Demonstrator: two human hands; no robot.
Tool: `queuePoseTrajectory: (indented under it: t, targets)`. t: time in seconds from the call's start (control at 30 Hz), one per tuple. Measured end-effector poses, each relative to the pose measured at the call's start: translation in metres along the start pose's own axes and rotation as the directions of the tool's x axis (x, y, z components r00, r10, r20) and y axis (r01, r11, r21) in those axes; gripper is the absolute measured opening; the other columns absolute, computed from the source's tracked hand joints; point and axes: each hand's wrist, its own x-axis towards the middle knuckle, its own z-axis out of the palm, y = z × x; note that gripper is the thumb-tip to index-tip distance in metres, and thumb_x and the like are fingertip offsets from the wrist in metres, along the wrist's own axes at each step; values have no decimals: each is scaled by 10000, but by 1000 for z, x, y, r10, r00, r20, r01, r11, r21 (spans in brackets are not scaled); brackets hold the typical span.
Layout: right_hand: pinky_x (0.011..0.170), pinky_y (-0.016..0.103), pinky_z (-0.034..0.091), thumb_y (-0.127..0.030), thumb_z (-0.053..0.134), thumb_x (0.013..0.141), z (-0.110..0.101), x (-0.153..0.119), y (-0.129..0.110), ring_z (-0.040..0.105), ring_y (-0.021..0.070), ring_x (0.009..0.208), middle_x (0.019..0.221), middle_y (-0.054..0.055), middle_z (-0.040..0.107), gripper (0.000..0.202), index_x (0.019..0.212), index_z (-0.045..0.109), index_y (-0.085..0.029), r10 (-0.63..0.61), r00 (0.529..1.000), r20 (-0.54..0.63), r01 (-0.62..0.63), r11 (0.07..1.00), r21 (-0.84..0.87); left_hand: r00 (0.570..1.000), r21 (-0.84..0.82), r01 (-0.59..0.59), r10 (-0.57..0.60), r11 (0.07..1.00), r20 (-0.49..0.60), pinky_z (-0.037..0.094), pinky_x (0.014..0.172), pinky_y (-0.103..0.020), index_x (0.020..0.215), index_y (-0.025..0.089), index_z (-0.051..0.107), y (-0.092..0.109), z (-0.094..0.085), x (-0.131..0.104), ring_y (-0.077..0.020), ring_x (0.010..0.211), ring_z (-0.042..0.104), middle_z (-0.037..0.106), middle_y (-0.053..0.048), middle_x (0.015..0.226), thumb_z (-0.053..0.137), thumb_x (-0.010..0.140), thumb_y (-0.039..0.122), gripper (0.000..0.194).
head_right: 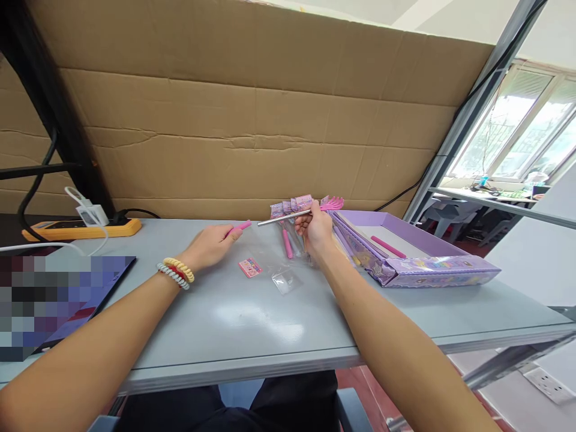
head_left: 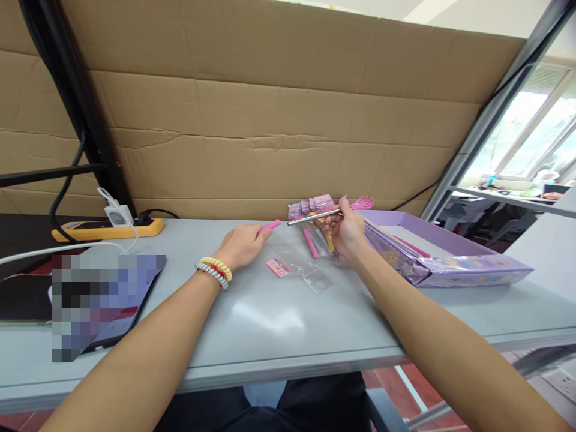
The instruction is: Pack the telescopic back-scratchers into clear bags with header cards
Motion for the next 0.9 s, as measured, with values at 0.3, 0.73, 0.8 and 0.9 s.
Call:
queuePoseTrajectory:
  t: [0.3,0.73,0.8,0.9]
  targets:
    - [336,194,332,-583,525,834,-1,-1,1,470,89,360,447,-29,534,410,708,465,-197,-33,998,44,35,999,-26,986,-66,-164,163,984,-17,348,618,-291,835,222,518,-3,8,1,-183,735,538,607,-34,832,235,939,446,375]
    - [368,208,373,-493,696,699,-7,-3,5,577,131,460,570,24,637,369,767,529,-170,-14,967,255,25,999,-40,995,26,-97,96,995,33,344,605,-285,930,248,583,-3,0,-2,-192,775,576,660,-30,886,255,929,444,382]
    - [367,213,377,-478,699,696,-6,-4,5,582,136,469,579,26,637,355,768,540,-168,-12,964,264,24,999,-44,995,28,-99,98,995,33,352,613,-286,924,249,588,-2,-1,-2,-190,775,582,664,-27,881,258,928,445,383]
    - [374,219,388,-473,693,707,-7,-4,5,587,140,489,601,30,638,343,773,553,-166,-16,958,285,32,998,-52,997,56,-80,78,995,27,347,605,-294,875,242,579,-1,-2,-3,-191,734,588,658,-26,821,264,927,435,373]
